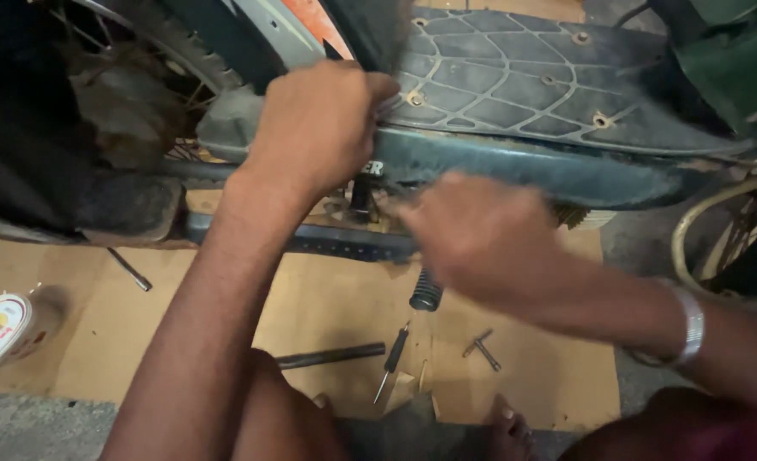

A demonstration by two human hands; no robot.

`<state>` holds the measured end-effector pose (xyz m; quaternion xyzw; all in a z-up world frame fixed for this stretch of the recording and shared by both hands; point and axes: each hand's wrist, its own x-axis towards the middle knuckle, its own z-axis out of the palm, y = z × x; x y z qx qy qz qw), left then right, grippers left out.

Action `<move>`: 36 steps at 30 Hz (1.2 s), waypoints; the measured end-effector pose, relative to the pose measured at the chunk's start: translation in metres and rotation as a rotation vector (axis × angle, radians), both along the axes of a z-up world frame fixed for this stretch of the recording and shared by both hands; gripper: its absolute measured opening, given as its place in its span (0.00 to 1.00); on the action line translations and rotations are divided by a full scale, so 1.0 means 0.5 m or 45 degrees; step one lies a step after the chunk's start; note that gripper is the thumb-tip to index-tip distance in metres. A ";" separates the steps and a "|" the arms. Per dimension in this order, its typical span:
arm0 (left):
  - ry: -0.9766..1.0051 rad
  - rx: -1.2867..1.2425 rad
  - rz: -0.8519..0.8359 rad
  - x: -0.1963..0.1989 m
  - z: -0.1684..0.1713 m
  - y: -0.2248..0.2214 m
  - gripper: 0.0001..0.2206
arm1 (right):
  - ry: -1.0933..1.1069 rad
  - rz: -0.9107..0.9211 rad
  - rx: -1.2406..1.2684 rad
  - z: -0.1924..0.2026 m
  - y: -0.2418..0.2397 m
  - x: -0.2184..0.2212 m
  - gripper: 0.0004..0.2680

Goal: Performing mechanical repairs or maintenance on the frame and panels of a motorcycle.

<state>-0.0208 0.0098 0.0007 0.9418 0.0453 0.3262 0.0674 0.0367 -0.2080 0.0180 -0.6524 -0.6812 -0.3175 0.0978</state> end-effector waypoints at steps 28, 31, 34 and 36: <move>0.052 0.575 -0.152 0.033 -0.041 0.035 0.02 | 2.033 -0.127 -0.027 -0.033 0.063 0.432 0.06; 0.226 0.292 -0.125 0.035 -0.017 0.016 0.06 | 1.946 -0.144 -0.122 -0.030 0.082 0.453 0.05; 0.142 0.102 -0.250 0.039 -0.029 0.001 0.10 | 1.841 -0.110 -0.207 -0.010 0.114 0.462 0.05; 0.217 0.026 -0.232 0.049 -0.037 -0.001 0.09 | 1.767 -0.178 -0.303 0.017 0.131 0.463 0.06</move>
